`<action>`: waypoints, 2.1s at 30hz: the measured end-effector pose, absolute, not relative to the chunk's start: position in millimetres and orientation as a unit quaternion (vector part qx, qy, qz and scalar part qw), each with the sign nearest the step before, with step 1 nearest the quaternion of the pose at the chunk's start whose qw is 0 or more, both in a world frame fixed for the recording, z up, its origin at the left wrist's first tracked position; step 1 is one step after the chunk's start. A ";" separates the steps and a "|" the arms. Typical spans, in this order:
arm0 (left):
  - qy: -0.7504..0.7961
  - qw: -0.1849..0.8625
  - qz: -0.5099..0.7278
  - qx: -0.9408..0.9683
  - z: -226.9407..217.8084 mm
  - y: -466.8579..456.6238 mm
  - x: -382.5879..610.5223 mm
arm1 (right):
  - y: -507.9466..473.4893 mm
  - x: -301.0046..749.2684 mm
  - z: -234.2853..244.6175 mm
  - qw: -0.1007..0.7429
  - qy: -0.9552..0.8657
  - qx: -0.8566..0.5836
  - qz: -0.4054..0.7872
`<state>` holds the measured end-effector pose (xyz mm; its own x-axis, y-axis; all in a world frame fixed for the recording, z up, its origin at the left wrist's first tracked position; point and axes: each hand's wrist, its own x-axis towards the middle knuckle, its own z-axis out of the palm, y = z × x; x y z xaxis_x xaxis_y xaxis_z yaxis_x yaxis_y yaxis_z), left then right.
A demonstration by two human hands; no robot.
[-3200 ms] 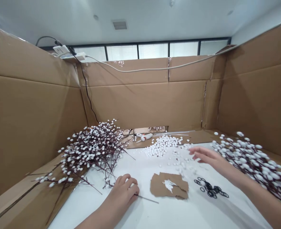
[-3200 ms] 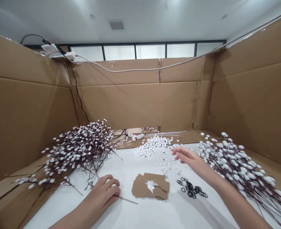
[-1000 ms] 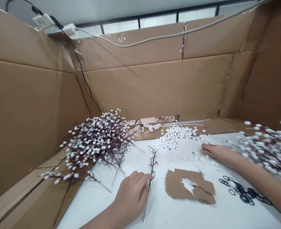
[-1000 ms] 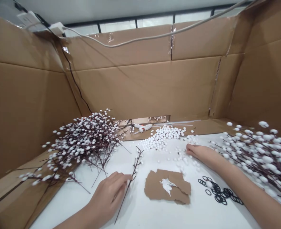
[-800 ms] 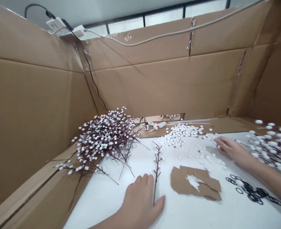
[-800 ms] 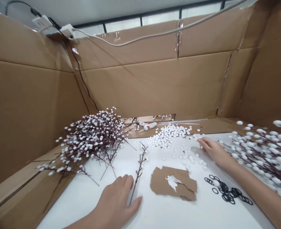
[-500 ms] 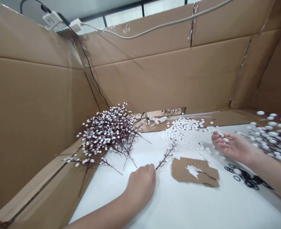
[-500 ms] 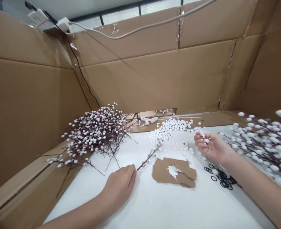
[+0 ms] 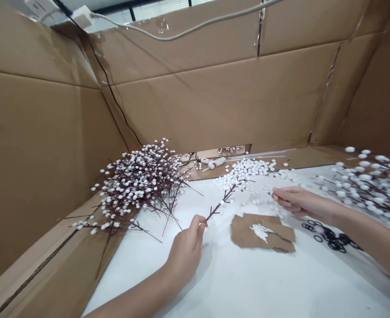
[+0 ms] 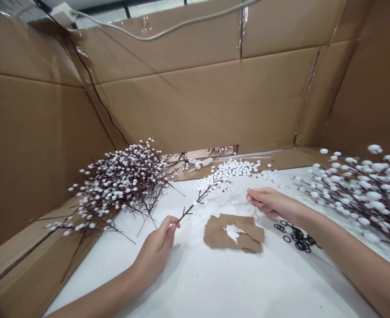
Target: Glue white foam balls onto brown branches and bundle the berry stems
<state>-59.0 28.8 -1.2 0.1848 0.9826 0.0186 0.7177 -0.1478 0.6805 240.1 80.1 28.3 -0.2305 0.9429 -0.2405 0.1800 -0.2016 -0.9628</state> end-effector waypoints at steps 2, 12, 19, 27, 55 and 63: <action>0.565 0.335 0.284 0.699 -3.8 27.7 -59.2 | 80.4 239.7 27.7 0.301 -0.568 -0.541 0.543; 0.476 0.521 0.356 0.613 -9.3 22.5 -52.5 | 66.9 255.6 22.1 0.019 -0.725 -0.633 0.270; 0.444 0.562 0.374 0.589 -8.3 25.6 -52.4 | 56.9 249.9 24.5 -0.023 -0.718 -0.633 0.289; 0.423 0.584 0.378 0.580 -11.5 23.7 -51.1 | 57.0 256.3 32.7 0.063 -0.724 -0.574 0.376; 0.410 0.638 0.357 0.546 -5.3 12.1 -43.0 | 37.0 181.5 10.0 0.208 -0.678 -0.532 0.463; 0.453 0.595 0.325 0.579 -5.5 11.7 -41.0 | 31.7 177.4 10.5 0.231 -0.680 -0.530 0.452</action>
